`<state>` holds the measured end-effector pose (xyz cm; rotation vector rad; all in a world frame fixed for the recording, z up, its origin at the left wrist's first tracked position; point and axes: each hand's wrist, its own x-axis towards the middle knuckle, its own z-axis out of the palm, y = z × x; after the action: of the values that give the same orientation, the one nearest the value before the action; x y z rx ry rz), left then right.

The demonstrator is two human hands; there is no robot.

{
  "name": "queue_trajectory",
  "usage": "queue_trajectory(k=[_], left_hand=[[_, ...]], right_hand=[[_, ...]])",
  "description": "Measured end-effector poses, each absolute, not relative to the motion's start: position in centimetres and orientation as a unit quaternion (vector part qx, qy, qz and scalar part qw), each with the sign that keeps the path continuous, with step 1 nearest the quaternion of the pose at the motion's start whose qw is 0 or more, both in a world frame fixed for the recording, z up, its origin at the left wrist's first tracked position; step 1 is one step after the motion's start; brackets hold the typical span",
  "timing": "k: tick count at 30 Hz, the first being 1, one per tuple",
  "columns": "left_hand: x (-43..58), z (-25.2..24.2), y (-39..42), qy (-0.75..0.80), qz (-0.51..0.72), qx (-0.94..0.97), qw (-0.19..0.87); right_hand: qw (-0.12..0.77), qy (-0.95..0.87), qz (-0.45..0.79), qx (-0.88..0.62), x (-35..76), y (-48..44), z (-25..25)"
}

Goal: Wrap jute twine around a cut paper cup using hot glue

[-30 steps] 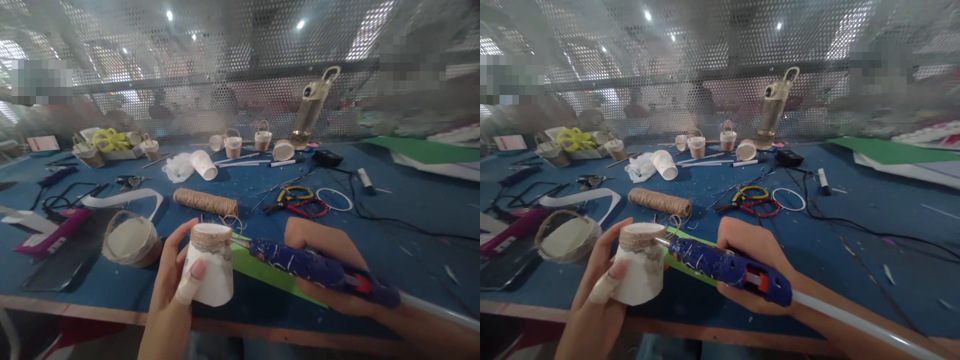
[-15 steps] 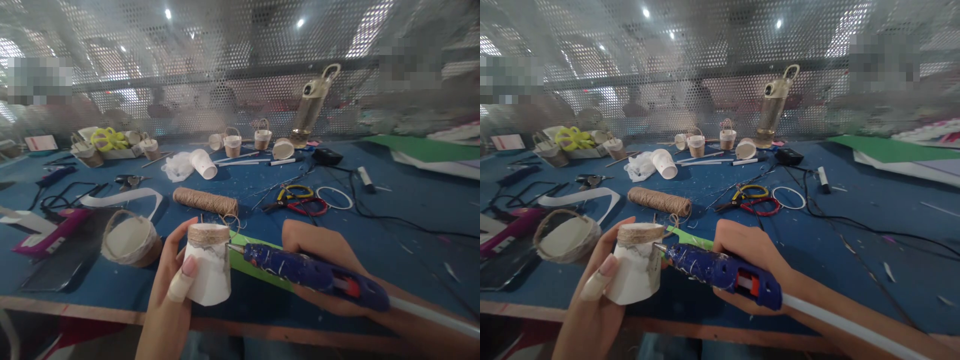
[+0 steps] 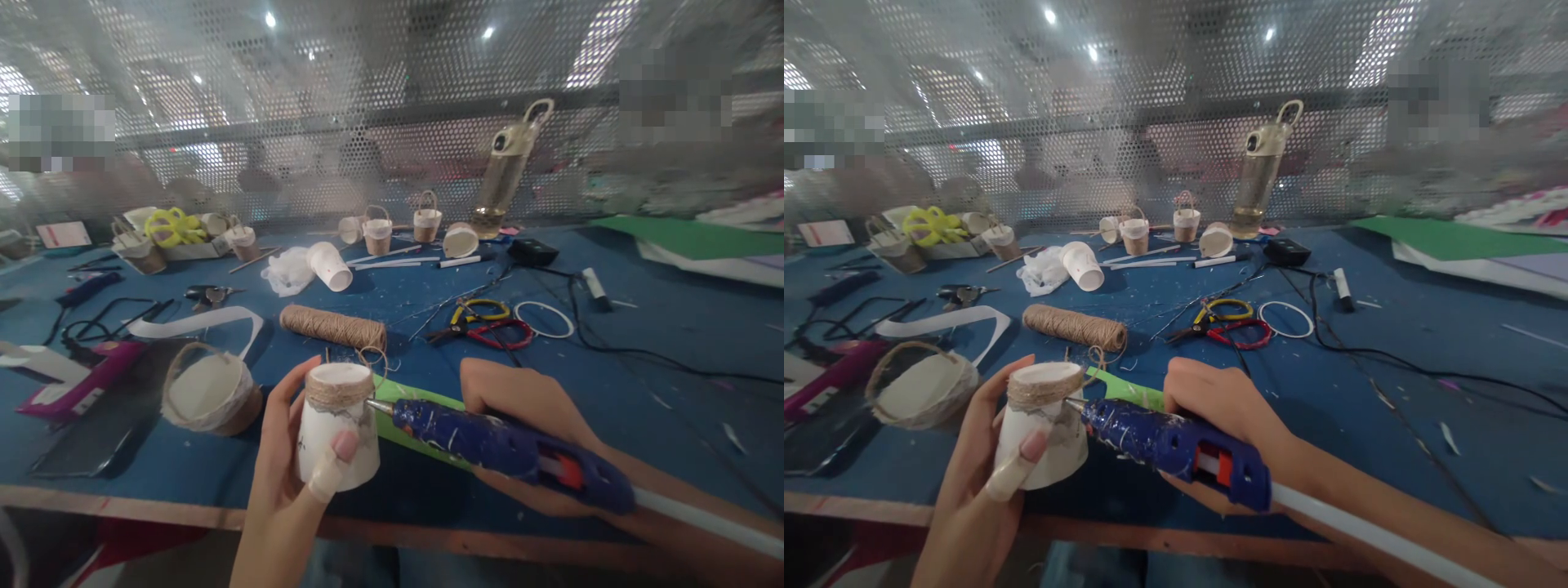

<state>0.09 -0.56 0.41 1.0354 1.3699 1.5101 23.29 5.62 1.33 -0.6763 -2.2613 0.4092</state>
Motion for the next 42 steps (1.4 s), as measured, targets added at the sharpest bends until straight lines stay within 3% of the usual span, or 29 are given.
queue_trajectory(k=[30, 42], left_hand=[[0.2, 0.0, -0.7, 0.529, 0.618, 0.413, 0.409], [0.4, 0.1, -0.8, 0.518, 0.644, 0.392, 0.403]], right_hand=[[0.34, -0.879, 0.177, -0.283, 23.2, 5.6, 2.1], [0.255, -0.907, 0.097, -0.319, 24.2, 7.4, 0.2]])
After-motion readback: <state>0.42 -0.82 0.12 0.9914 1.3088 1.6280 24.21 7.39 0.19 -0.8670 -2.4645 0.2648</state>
